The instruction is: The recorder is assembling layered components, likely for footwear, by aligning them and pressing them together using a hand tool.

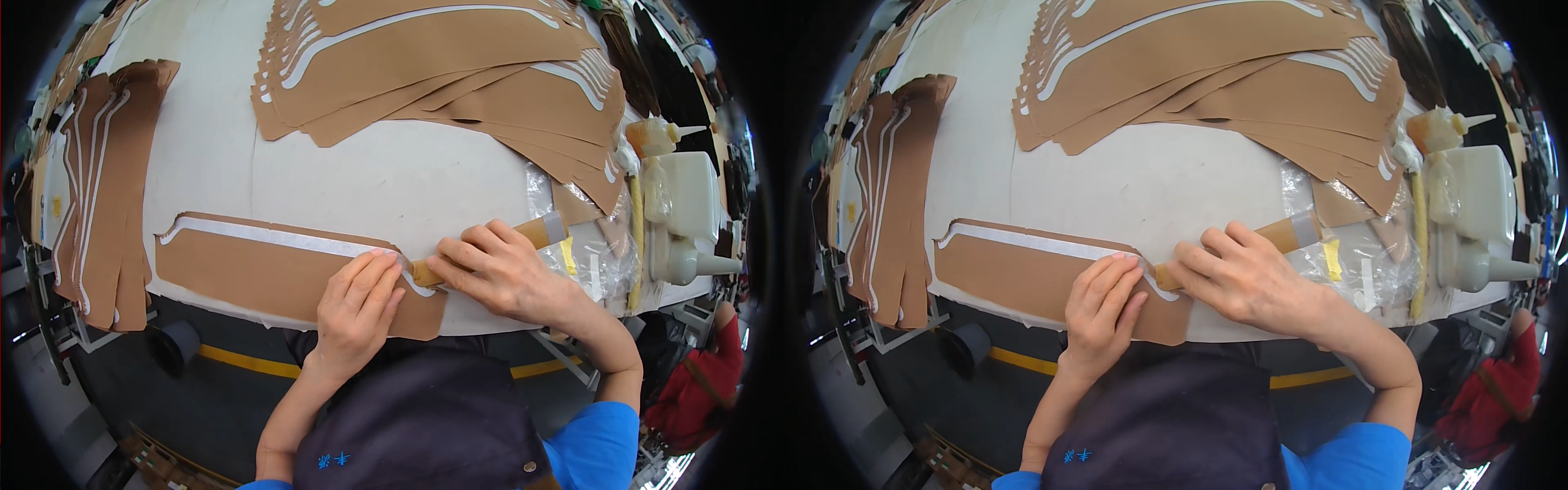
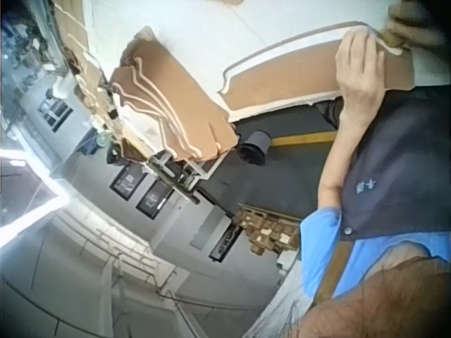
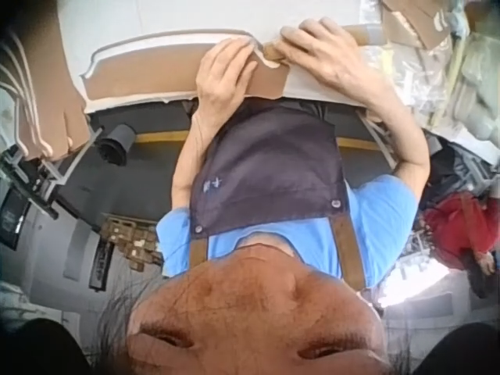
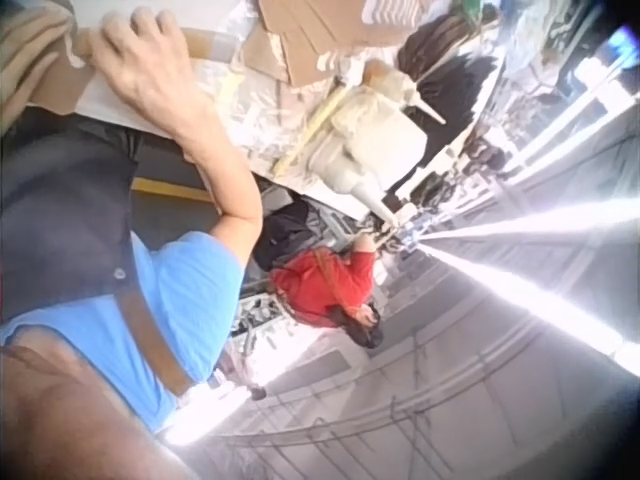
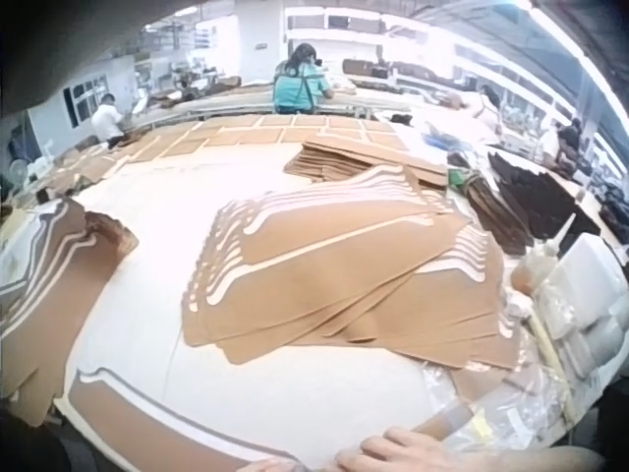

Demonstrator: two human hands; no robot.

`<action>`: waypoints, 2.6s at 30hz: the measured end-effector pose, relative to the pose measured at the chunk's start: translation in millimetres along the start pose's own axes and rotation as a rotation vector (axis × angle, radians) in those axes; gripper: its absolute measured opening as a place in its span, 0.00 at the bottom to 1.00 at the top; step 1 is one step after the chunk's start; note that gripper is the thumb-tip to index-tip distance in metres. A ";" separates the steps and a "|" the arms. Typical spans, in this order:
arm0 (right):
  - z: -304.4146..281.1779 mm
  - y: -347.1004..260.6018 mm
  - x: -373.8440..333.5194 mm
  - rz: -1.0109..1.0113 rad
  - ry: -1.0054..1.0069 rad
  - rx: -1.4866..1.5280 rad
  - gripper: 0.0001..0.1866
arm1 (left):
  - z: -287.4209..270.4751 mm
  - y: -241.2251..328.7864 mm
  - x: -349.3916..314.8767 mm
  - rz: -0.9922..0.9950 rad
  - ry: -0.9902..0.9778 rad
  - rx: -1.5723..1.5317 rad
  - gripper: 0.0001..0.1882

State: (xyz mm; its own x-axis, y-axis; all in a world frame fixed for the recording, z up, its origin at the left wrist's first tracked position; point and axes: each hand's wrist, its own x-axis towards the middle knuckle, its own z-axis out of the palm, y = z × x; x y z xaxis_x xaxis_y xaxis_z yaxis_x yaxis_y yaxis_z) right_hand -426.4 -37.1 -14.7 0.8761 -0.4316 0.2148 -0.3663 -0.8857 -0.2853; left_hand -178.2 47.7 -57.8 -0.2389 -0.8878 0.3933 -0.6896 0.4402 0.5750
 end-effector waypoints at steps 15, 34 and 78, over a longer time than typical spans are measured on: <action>-3.8 -4.6 15.8 -0.026 -0.025 -0.048 0.20 | 1.8 -1.6 -1.7 0.027 0.048 0.117 0.22; -3.9 30.0 31.6 -0.206 -0.041 0.036 0.20 | 3.8 1.9 -1.7 -0.008 0.035 0.125 0.24; 15.1 78.7 116.1 -0.617 -0.048 0.231 0.09 | -5.4 8.8 -17.2 -0.278 0.047 0.370 0.27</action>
State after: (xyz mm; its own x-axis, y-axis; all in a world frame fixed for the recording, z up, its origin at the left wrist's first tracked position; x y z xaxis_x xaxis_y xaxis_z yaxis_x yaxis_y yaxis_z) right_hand -348.8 -154.3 -26.3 0.9186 0.1561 0.3630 0.2795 -0.9061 -0.3176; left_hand -176.5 67.6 -55.6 0.0147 -0.9546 0.2977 -0.9228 0.1017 0.3716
